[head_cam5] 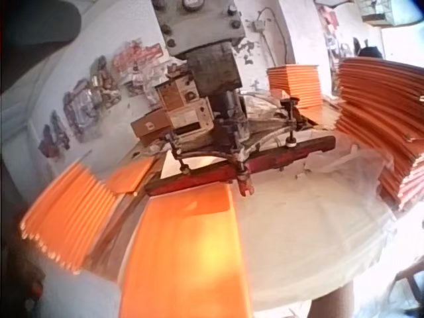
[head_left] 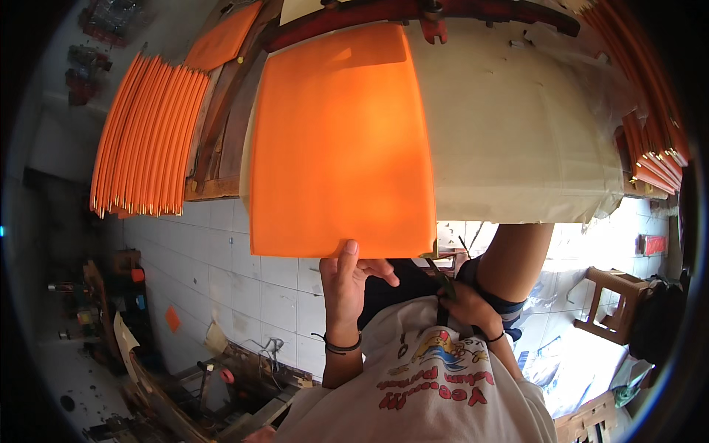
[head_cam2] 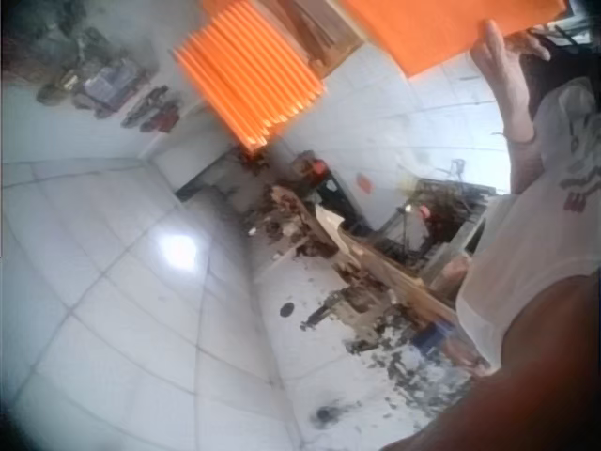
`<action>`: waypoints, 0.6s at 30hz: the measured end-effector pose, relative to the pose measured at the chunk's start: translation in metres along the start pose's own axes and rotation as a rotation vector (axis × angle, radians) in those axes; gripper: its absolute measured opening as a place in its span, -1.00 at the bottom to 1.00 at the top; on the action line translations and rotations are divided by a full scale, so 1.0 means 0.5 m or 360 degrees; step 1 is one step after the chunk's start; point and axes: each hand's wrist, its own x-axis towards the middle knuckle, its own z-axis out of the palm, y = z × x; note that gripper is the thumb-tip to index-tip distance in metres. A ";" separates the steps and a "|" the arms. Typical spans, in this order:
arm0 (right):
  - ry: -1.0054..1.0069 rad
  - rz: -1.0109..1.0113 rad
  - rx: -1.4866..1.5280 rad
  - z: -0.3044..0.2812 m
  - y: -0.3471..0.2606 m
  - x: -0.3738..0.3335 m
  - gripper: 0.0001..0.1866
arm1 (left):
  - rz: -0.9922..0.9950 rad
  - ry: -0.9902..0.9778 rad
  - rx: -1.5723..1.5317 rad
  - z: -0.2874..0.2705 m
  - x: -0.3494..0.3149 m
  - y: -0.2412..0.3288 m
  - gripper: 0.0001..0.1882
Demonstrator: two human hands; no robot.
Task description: The person attaches a metal corner protector to an orange folder and crimps it in place using pliers.
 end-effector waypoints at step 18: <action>0.0012 -0.0095 -0.0023 0.002 0.001 0.008 -0.69 | 0.0246 0.0302 0.0109 0.053 -0.054 -0.084 -0.60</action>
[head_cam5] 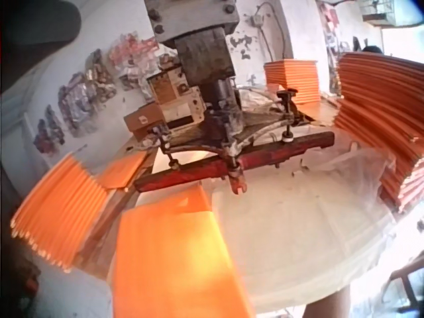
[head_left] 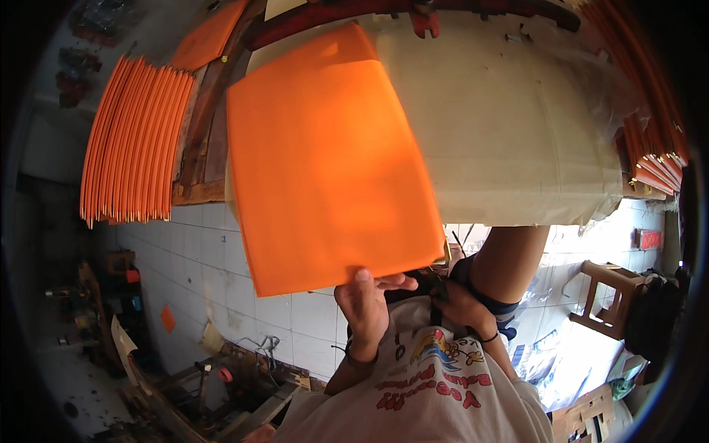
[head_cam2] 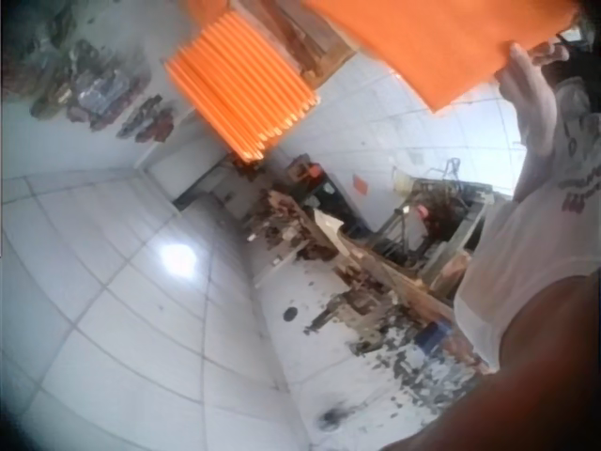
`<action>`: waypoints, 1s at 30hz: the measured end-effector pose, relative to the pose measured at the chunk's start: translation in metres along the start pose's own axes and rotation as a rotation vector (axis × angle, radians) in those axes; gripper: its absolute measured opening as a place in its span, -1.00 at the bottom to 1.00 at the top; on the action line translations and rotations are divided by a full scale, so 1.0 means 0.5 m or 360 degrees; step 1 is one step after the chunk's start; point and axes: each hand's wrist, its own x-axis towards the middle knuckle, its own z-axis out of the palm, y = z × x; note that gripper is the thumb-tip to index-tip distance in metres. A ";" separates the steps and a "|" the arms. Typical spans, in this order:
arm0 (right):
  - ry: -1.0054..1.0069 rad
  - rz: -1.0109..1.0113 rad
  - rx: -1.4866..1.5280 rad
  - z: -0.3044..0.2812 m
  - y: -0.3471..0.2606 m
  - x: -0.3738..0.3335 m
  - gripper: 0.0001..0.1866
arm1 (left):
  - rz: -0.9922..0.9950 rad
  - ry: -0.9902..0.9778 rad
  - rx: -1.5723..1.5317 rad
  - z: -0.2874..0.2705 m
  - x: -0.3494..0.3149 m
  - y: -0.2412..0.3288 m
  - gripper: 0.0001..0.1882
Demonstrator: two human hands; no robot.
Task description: The person attaches a metal corner protector to an orange folder and crimps it in place using pliers.
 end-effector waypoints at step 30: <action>0.0434 -0.0795 0.0881 -0.166 -0.232 -0.062 -0.81 | -0.0582 -0.0928 -0.1091 0.012 0.015 0.021 -0.28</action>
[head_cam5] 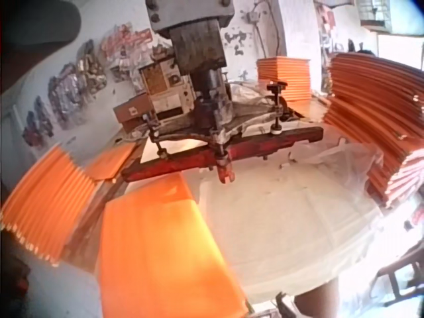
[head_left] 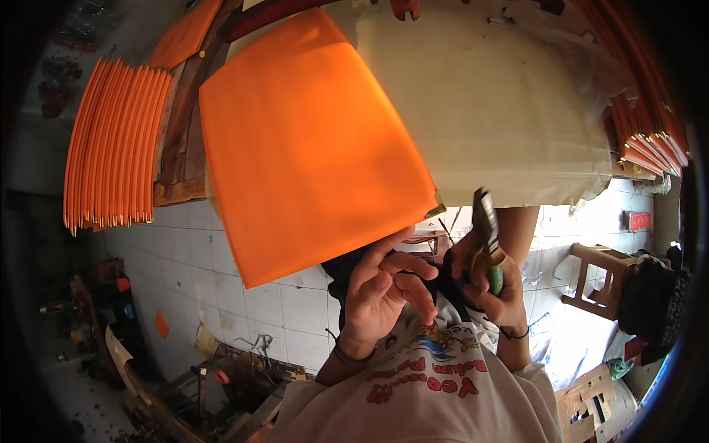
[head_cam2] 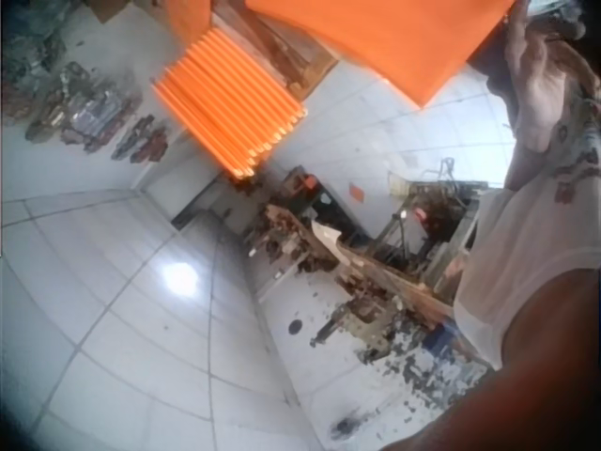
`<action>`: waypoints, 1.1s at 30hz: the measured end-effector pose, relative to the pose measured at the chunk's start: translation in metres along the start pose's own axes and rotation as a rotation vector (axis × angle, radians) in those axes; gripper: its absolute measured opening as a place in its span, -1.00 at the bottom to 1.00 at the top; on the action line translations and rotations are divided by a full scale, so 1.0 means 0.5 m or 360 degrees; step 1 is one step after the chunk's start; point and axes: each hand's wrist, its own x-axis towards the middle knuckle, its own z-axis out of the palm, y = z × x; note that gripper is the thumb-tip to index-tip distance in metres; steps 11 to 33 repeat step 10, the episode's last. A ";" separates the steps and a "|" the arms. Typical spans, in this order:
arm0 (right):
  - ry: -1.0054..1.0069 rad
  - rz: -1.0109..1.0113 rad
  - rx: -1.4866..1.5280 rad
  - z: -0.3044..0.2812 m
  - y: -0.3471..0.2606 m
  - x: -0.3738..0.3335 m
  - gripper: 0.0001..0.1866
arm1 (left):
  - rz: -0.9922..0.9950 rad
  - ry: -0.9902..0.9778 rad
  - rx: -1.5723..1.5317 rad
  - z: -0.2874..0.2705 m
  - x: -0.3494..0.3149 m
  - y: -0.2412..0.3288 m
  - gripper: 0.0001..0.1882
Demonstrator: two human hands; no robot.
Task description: The person attaches a metal corner protector to an orange folder and crimps it in place using pliers.
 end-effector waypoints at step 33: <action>0.0076 -0.0093 0.0119 0.028 -0.046 0.091 -0.88 | -0.0354 0.0003 0.0364 0.007 0.057 0.027 -0.19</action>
